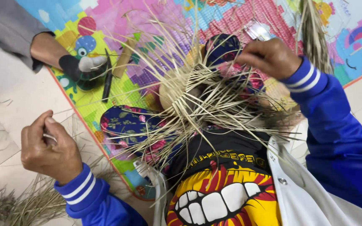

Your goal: Weaving dried straw strands into a circular pattern to create a craft item

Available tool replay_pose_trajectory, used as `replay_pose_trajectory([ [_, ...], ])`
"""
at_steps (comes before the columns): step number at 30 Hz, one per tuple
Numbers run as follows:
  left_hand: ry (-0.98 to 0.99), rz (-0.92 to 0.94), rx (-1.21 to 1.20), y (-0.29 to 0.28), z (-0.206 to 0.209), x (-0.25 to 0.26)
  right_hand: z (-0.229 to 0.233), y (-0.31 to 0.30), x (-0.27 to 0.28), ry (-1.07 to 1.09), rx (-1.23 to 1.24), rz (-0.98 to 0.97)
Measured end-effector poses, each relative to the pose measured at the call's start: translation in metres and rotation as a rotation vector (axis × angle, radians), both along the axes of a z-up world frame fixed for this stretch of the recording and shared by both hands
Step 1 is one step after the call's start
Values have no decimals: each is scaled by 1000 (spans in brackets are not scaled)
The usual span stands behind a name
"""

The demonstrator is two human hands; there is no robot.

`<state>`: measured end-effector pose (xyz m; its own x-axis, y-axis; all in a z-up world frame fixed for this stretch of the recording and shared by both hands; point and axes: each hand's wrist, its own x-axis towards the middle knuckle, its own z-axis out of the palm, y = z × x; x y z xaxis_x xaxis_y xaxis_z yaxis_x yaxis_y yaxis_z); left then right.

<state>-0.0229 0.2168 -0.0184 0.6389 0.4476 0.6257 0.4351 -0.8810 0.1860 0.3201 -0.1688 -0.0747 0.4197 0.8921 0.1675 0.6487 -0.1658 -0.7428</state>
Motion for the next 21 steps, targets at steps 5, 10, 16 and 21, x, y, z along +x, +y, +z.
replay_pose_trajectory([
  [5, -22, -29, -137, -21, -37, 5, -20, -69, 47, -592, -131, -307],
  [10, 5, -336, -313, -97, -20, 42, 40, -8, -6, -721, 103, -278],
  [16, -128, -657, -531, -128, -20, 68, 41, 98, -95, 286, 278, 317],
  [21, -117, -628, -648, -116, -26, 65, 16, 99, -91, 532, 66, 307],
])
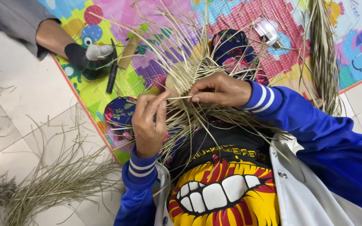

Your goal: Weaving dried straw strands into a circular pattern to create a craft item

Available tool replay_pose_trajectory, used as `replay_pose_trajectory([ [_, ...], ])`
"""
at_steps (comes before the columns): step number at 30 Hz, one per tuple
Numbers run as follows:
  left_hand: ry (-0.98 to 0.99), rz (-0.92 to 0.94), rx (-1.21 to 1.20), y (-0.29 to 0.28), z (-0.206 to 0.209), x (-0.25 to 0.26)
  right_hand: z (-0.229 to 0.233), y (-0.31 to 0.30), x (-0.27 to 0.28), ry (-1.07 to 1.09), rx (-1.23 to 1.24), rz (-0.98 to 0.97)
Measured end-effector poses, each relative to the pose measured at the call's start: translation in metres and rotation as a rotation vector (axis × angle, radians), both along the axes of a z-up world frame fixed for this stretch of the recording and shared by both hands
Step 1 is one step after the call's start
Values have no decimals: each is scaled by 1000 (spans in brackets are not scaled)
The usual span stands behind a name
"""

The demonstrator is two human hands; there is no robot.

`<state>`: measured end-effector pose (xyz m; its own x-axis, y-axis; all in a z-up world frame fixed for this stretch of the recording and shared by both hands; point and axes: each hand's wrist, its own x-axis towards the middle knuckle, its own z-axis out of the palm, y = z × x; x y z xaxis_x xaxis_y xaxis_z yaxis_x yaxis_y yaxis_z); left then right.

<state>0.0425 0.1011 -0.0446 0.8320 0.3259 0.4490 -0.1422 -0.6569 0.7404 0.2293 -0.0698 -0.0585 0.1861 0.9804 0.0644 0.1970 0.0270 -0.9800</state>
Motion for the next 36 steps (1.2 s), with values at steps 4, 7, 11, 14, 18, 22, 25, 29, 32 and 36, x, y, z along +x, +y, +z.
replay_pose_trajectory([
  [4, 98, -60, -76, 7, -19, 0, -33, -9, 13, -256, 85, -103],
  [7, 260, -215, -289, 22, -27, 5, -35, -7, -1, -438, 64, -249],
  [11, 436, -301, -283, 35, -42, 13, -94, 3, -20, -710, 110, -299],
  [14, 521, -359, -367, 37, -56, 21, -106, 10, -30, -774, 127, -339],
  [18, 520, -372, -185, 38, -62, 30, -114, 10, -33, -846, 57, -399],
  [22, 507, -292, 155, 40, -65, 29, -120, 18, -35, -828, 60, -412],
  [25, 502, -270, 185, 42, -65, 27, -120, 21, -30, -829, 62, -415],
  [29, 507, -245, 220, 45, -60, 30, -85, 11, -20, -696, 94, -345],
  [32, 571, -279, 159, 53, -60, 28, -78, 10, -13, -549, 98, -274],
  [36, 719, -416, -83, 72, -69, 33, -80, 7, -2, -552, 87, -269],
])
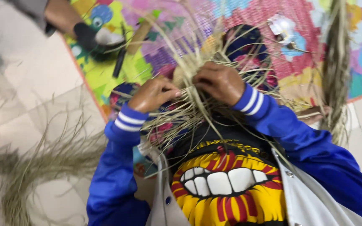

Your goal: Weaving dried straw strands into a circular pattern to create a craft item

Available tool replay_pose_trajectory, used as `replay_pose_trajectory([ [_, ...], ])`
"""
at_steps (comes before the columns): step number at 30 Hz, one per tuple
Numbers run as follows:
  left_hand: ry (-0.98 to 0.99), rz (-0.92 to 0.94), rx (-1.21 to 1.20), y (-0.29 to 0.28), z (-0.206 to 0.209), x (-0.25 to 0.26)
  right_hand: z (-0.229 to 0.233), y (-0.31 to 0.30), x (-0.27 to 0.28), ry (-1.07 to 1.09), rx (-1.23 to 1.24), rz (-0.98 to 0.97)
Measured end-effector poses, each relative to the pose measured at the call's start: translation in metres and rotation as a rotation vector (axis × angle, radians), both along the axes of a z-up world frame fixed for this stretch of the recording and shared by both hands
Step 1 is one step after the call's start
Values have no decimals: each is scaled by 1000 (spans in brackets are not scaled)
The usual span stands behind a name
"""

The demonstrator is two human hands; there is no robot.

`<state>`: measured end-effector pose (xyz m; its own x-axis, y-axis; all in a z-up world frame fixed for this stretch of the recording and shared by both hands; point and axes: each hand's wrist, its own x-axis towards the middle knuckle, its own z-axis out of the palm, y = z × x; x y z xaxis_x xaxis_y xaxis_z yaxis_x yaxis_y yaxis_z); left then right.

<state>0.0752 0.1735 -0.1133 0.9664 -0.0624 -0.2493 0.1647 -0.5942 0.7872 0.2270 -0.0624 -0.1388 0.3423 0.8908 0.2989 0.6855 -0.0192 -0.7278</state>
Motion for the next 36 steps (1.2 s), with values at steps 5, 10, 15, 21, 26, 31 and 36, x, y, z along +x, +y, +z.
replay_pose_trajectory([
  [5, 240, 7, -146, 24, -4, -13, -15, -2, 8, -12, -47, -26],
  [10, 396, 168, -441, 39, -21, -46, 20, -1, 6, 8, -46, 15],
  [15, 319, 253, -501, 42, -4, -72, 14, -4, 5, -10, -51, 7],
  [21, 190, 200, -304, 51, 12, -99, 20, 4, -6, -83, -29, -84],
  [26, 339, 160, -176, 61, -2, -112, 22, 8, -23, -112, -20, -215],
  [31, 605, 595, -410, 61, 7, -124, 4, 22, -28, -364, -64, -156],
  [36, 640, 581, -438, 80, -21, -145, -12, 22, -31, -264, 53, -196],
])
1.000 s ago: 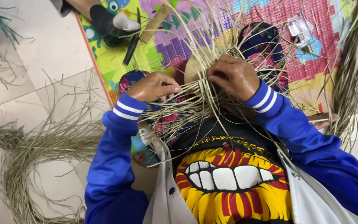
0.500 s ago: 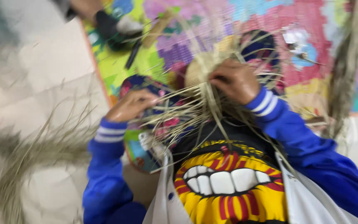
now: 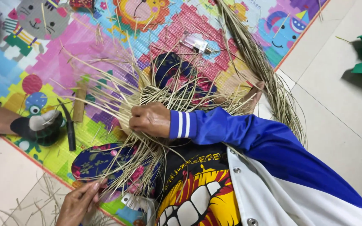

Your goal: Weaving dried straw strands into a circular pattern to create a craft item

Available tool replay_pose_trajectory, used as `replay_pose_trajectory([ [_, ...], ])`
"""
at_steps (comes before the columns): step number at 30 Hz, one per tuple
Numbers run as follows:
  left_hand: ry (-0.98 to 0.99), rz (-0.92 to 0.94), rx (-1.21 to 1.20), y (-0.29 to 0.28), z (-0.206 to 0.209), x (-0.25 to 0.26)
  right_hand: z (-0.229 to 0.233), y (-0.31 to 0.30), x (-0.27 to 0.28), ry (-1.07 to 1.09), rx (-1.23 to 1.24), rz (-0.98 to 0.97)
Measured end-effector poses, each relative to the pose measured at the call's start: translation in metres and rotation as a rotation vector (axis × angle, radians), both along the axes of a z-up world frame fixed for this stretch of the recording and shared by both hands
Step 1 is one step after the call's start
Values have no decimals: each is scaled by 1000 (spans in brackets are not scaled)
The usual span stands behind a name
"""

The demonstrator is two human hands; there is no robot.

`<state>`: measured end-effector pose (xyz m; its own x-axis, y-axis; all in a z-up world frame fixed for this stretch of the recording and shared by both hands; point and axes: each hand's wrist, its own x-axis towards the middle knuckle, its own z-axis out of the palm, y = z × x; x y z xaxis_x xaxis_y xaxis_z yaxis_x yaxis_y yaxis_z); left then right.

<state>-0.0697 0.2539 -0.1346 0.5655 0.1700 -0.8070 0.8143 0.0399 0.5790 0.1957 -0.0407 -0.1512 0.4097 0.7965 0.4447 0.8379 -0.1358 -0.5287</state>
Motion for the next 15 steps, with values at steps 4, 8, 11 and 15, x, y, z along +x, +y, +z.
replay_pose_trajectory([
  [4, 4, 64, -25, -7, 6, 0, 12, 0, 1, -8, -76, -9],
  [8, 5, -41, 50, 1, 4, -3, 18, -2, 3, 29, -47, 6],
  [11, -31, -27, 34, -1, 11, -3, 26, -7, 5, 60, -96, 5],
  [15, -26, -23, 91, -7, 19, 1, 28, -11, 8, 33, -64, 33],
])
